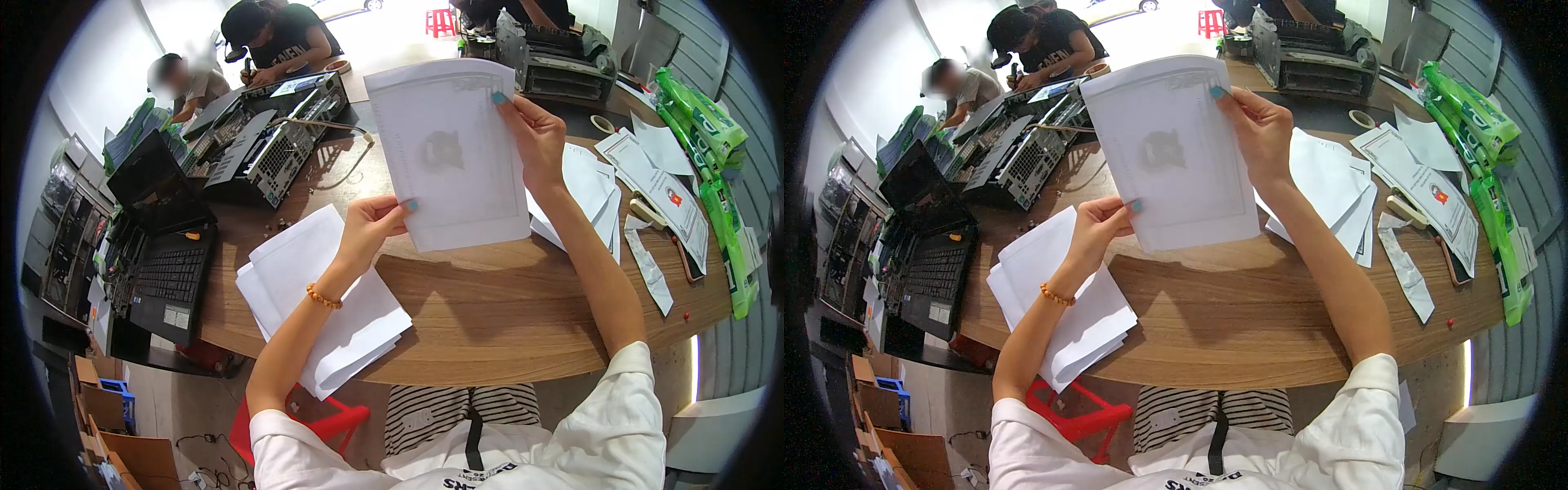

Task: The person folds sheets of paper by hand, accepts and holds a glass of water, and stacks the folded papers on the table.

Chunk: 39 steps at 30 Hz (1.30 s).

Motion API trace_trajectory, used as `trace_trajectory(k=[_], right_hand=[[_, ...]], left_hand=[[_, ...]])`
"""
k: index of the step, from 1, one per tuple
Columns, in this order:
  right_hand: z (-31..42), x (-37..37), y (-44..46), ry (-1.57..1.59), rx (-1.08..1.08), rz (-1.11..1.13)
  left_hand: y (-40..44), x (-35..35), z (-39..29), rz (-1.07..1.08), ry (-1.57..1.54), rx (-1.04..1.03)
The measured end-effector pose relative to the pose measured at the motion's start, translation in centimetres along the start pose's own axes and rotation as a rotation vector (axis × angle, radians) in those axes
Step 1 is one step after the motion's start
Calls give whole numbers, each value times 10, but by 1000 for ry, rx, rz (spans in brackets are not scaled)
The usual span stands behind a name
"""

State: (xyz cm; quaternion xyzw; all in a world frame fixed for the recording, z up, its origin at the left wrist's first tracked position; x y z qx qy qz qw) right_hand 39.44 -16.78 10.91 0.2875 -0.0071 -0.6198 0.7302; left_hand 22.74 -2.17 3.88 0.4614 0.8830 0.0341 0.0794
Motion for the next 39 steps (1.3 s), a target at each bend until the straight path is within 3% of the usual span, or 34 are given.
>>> trace_trajectory(k=[3, 5, 7, 9, 11, 14, 17, 18, 20, 23, 28, 30, 34, 36, 39], right_hand=[[-7, 9, 12, 171, 28, -25], [-7, 22, 29, 189, 17, -222], [2, 31, 36, 124, 27, -270], [-1, 34, 39, 102, -27, -170], [-6, 30, 33, 80, -59, -68], [-5, 17, 22, 49, -70, 83], [8, 7, 14, 0, -47, 173], [13, 4, 10, 27, -55, 163], [15, 0, 5, 36, -66, 163], [21, -2, -2, 62, -72, 119], [16, 17, 17, 98, -7, -16], [21, 29, 35, 263, -16, -97], [27, 42, 39, 195, 39, -85], [23, 42, 42, 194, 19, -100], [27, 38, 39, 171, -32, -105]], left_hand=[[-2, 2, 12, 39, 11, 40], [-7, -6, 18, 143, 0, 112], [-5, -6, 17, 158, 61, 59], [1, 2, 7, -65, -234, 111], [4, 8, 11, -13, -243, 76], [4, -1, 10, 81, -203, -143], [-2, -8, 2, -74, -134, -312], [-1, -3, 0, -93, -130, -323], [0, -1, 12, 125, 9, -74], [3, -1, 23, 0, 56, -134], [-6, -9, 6, 98, -3, -149], [-12, -13, -1, 240, 47, -296], [-8, -13, 6, 269, 8, -239], [-1, -6, 10, 61, -248, -139], [7, 6, 2, -104, -231, -240]])
Point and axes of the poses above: each hand's wrist, its own y-axis towards the middle knuckle, its own x-axis out of the back of the hand, z = x × y, the point moved 4 cm from there along y, towards the middle knuckle, and after that the axes turned 15 degrees about -z, right-handed, at the moved point
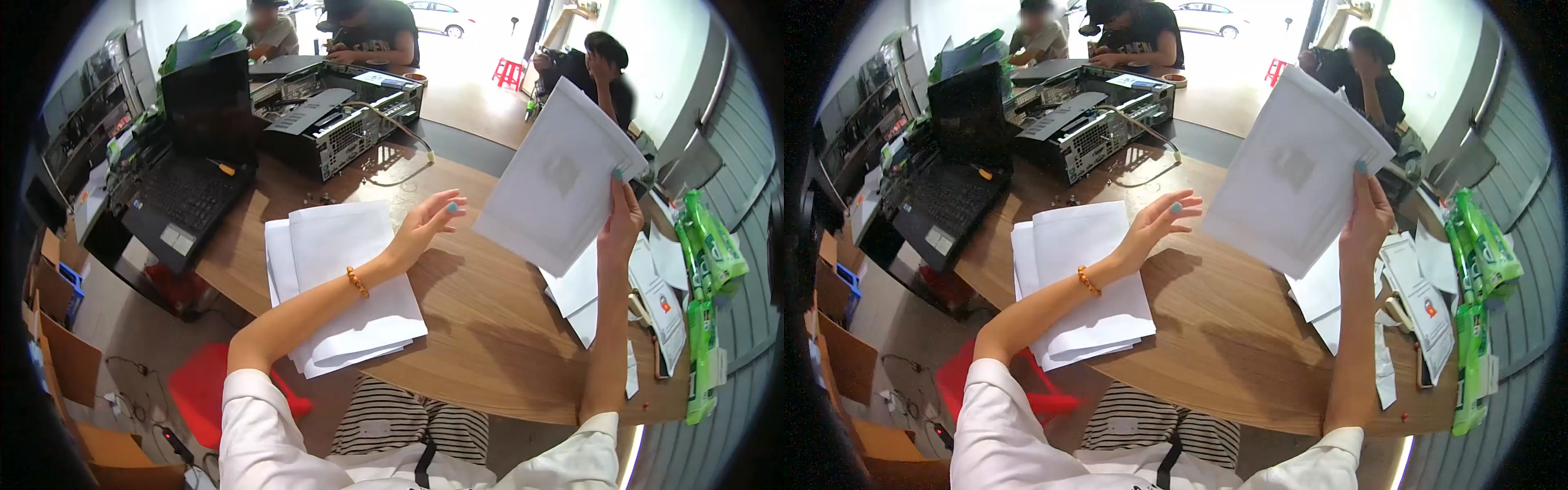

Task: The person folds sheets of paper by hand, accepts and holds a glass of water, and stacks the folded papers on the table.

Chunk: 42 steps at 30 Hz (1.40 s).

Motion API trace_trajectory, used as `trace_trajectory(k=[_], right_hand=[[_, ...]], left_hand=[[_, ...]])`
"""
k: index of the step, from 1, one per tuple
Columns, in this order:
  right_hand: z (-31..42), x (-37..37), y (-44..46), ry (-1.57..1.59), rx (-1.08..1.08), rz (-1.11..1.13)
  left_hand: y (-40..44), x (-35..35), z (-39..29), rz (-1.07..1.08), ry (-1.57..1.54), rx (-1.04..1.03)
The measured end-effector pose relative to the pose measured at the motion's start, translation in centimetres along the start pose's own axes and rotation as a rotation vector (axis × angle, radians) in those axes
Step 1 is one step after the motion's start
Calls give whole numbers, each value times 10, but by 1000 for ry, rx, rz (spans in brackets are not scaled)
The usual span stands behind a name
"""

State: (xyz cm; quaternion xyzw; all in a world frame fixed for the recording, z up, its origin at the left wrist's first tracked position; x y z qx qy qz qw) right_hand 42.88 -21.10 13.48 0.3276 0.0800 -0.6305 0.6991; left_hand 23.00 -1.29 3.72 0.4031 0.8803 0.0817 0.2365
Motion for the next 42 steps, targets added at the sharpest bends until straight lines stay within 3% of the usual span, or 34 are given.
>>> trace_trajectory(k=[2, 4, 8, 9, 12, 14, 16, 18, 21, 23, 25, 28, 30, 32, 34, 37, 39, 40, 42], right_hand=[[3, -11, -10, 26, 9, 77], [5, -21, -21, -3, 18, 127], [-1, -31, -11, -2, 55, 199], [-4, -35, -9, 7, -43, 221], [-19, -56, -26, -7, -168, 290], [-45, -73, -50, -108, -277, 476], [-56, -96, -103, -332, -213, 452], [-41, -117, -168, -442, -63, 665], [-95, -115, -204, -680, 172, 694], [-109, -115, -223, -785, 343, 742], [-105, -121, -232, -827, 430, 793], [-103, -123, -237, -980, 554, 867], [-105, -121, -236, -994, 580, 851], [-108, -122, -236, -955, 596, 892], [-106, -122, -237, -972, 594, 883], [-101, -124, -241, -997, 545, 909], [-103, -123, -244, -959, 595, 914], [-104, -122, -245, -950, 578, 903], [-103, -123, -247, -970, 623, 921]], left_hand=[[2, 1, -11, -32, -46, -91], [-5, -4, -23, 198, 214, -87], [-2, -1, -39, 186, 134, -139], [4, 5, -41, 165, 140, -141], [28, 33, -57, -49, -120, -168], [40, 60, -69, -297, -405, -171], [50, 83, -65, -318, -557, -100], [58, 104, -58, -425, -786, 40], [65, 139, -59, -428, -1011, 57], [64, 170, -70, -633, -1024, -18], [49, 201, -98, -912, -840, -204], [12, 217, -140, -1053, -386, -424], [-11, 198, -156, -823, 195, -475], [-34, 185, -139, -545, 851, -290], [-75, 165, -126, -435, 1339, -398], [-117, 147, -109, -394, 1430, -235], [-130, 145, -93, -319, 1322, -52], [-131, 146, -87, -307, 1341, -50], [-129, 142, -86, -324, 1072, -219]])
Point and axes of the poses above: each hand's wrist, its own y-axis towards the middle knuckle, its own x-axis out of the back of the hand, z = x × y, the point moved 4 cm from there along y, towards the middle knuckle, and after that the axes turned 15 degrees about -z, right-handed, at the moved point
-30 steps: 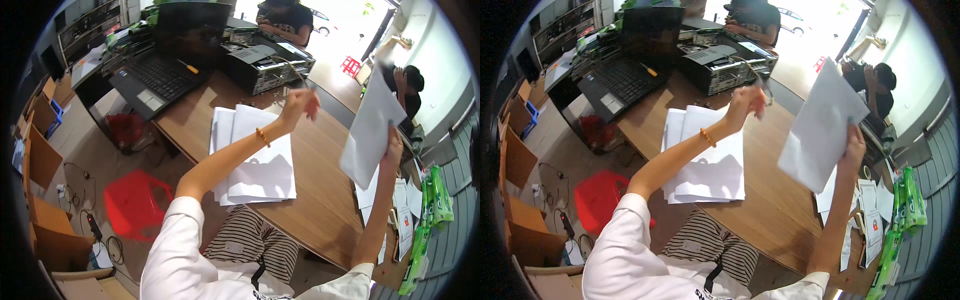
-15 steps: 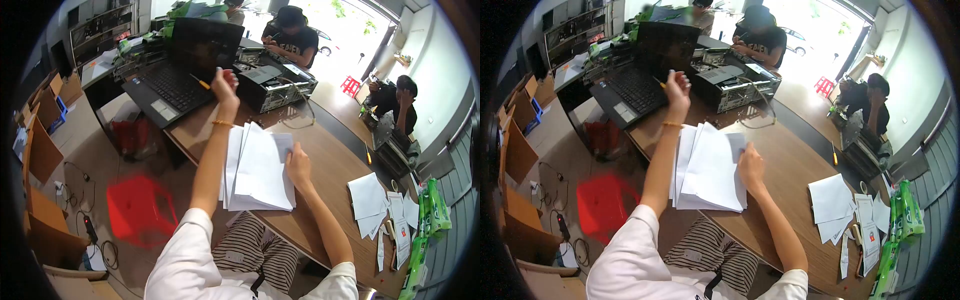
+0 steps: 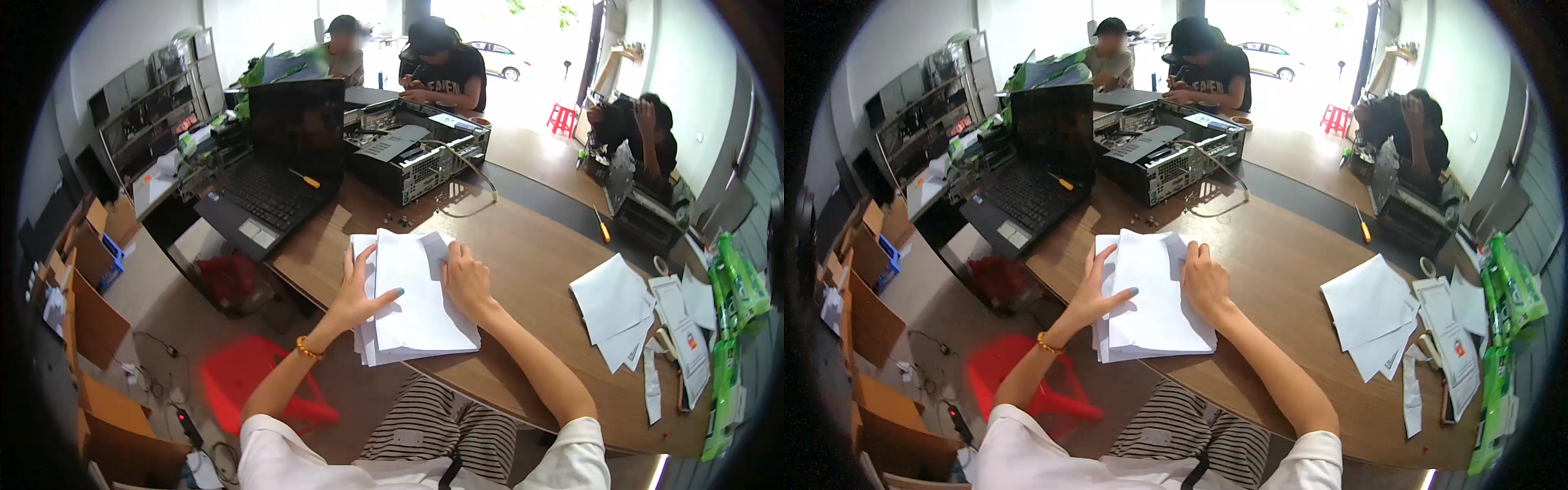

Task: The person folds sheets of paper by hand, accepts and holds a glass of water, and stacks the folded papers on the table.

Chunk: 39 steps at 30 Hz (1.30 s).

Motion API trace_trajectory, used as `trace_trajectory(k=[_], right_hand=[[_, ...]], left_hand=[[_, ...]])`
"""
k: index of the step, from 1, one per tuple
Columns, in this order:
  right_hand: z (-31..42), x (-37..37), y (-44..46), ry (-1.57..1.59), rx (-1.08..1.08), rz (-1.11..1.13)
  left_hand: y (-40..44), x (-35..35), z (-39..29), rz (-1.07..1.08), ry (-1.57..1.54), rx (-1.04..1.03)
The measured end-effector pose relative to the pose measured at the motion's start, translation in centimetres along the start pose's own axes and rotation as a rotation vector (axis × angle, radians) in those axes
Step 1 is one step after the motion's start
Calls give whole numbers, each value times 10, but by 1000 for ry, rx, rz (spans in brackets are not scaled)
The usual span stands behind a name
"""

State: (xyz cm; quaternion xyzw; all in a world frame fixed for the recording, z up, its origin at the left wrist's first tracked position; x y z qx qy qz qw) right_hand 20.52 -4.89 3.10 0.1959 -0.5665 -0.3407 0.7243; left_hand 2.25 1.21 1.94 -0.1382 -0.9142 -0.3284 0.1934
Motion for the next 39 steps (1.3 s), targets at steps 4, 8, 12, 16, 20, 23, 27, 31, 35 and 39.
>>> trace_trajectory(k=[4, 8, 12, 16, 20, 23, 27, 31, 35, 39], right_hand=[[-1, 6, -2, -25, -30, -47], [-6, -6, -6, -30, -5, -68], [-3, -1, -10, 28, -50, -24], [5, 14, -11, -89, 333, -416], [20, -5, -19, 32, 617, -192], [14, -10, -19, 83, 525, -140], [11, -12, -17, 150, 501, -82], [-2, 14, 3, 405, 397, 182], [-45, 18, 81, 642, 99, 317], [-59, -19, 200, 654, -232, 179]], left_hand=[[8, -3, -4, -87, -83, 26], [9, -9, 11, -61, -310, 188], [4, -14, 8, 41, -102, 19], [10, -6, -27, 75, 462, -153], [51, -28, -64, 312, 715, -522], [88, -81, -82, 265, 479, -375], [115, -153, -57, 245, -156, -199], [114, -177, -19, 569, -854, 339], [107, -177, -12, 446, -958, 237], [109, -186, -15, 588, -734, 154]])
Point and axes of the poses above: each hand's wrist, its own y-axis towards the middle knuckle, its own x-axis out of the back of the hand, z = x × y, the point moved 4 cm from there along y, towards the middle knuckle, and after that the axes turned 15 degrees about -z, right-handed, at the moved point
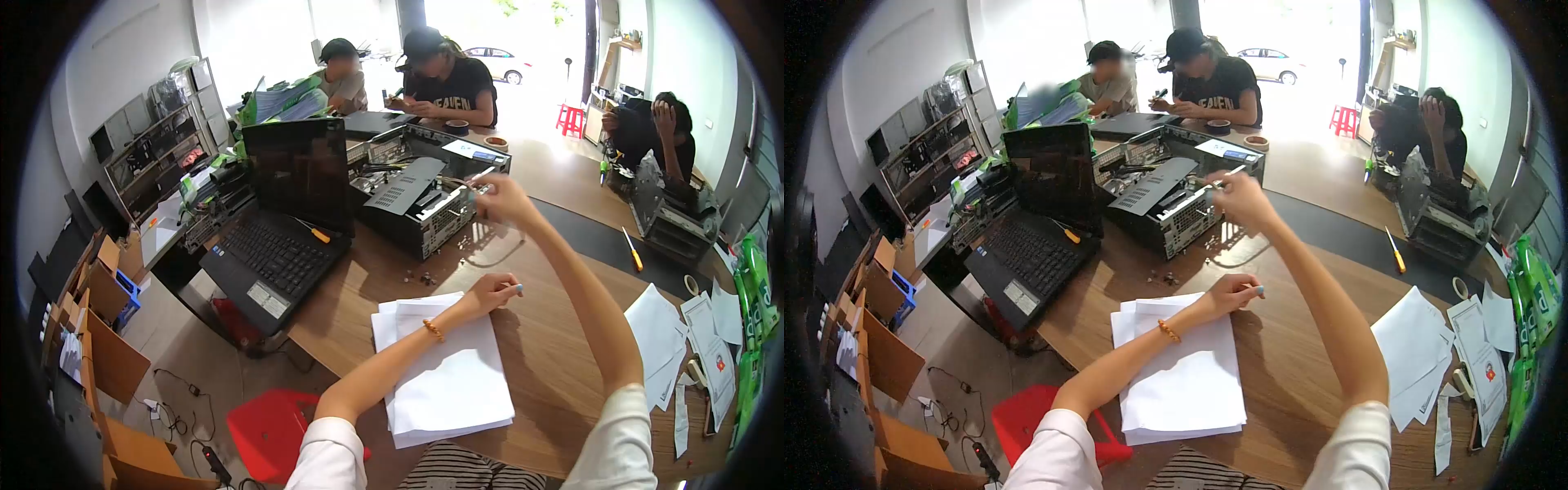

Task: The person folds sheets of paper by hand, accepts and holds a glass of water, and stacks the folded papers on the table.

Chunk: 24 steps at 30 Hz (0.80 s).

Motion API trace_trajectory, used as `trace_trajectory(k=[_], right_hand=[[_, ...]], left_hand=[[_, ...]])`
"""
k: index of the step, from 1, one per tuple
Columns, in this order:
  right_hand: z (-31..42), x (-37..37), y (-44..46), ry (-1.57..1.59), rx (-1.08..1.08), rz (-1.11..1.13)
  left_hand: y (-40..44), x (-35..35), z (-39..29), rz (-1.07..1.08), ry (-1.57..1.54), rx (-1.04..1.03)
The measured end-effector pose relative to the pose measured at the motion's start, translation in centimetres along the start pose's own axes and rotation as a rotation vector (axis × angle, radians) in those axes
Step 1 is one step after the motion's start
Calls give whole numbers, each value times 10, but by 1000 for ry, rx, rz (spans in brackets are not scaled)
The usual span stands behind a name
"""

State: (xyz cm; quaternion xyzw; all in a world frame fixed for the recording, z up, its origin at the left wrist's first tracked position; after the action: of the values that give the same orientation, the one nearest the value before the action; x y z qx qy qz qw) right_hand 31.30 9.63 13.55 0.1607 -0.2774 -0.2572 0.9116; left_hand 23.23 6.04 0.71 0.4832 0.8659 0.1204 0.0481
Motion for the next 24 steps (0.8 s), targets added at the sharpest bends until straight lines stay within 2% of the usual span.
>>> trace_trajectory(k=[3, 4, 5, 7, 8, 9, 11, 12, 15, 16, 18, 19, 21, 22, 24], right_hand=[[-11, -23, 64, -21, -107, -52], [-13, -32, 74, 129, -175, -54], [-13, -41, 84, 238, -196, 42], [-9, -52, 88, 497, -200, -73], [-10, -54, 94, 687, -269, -123], [-14, -55, 99, 1008, -267, -186], [-47, -51, 114, 1354, -253, -372], [-48, -44, 103, 1434, -185, -421], [-86, -11, 94, 1569, 161, -424], [-90, 0, 83, 1581, 157, -437], [-111, 25, 58, 1768, -48, -585], [-131, 31, 49, 1674, -100, -584], [-179, 37, 25, 1553, -447, -723], [-192, 36, 28, 1568, -453, -733], [-217, 36, 35, 1741, -517, -939]], left_hand=[[0, -1, 1, 2, 22, -2], [1, -1, 2, 2, 2, 0], [2, 0, 5, 0, 15, 3], [-5, -1, -9, -85, 99, -140], [-7, 4, -12, -17, 245, -83], [-7, 4, -5, -16, 249, -74], [-7, 3, 4, -88, -5, -199], [-6, 2, 7, 50, -71, 13], [-2, -1, 5, 34, -87, 0], [-3, -3, 3, 47, -38, -17], [-4, -1, -2, 63, 58, 49], [-5, -1, -3, 74, 143, 102], [-8, -5, -8, 34, 128, 77], [-9, -6, -10, 27, 112, 78], [-8, -5, -11, 54, 156, 130]])
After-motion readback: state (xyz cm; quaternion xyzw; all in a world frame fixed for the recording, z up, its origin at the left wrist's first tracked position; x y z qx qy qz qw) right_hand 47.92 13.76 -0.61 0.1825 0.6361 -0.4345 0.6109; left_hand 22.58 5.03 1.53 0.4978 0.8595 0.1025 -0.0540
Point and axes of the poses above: each hand's wrist, its own y-axis towards the middle knuckle, its own x-axis out of the back of the hand, z = x × y, the point moved 4 cm from there along y, towards the middle knuckle, and after that the axes turned 15 degrees about -z, right-handed, at the moved point
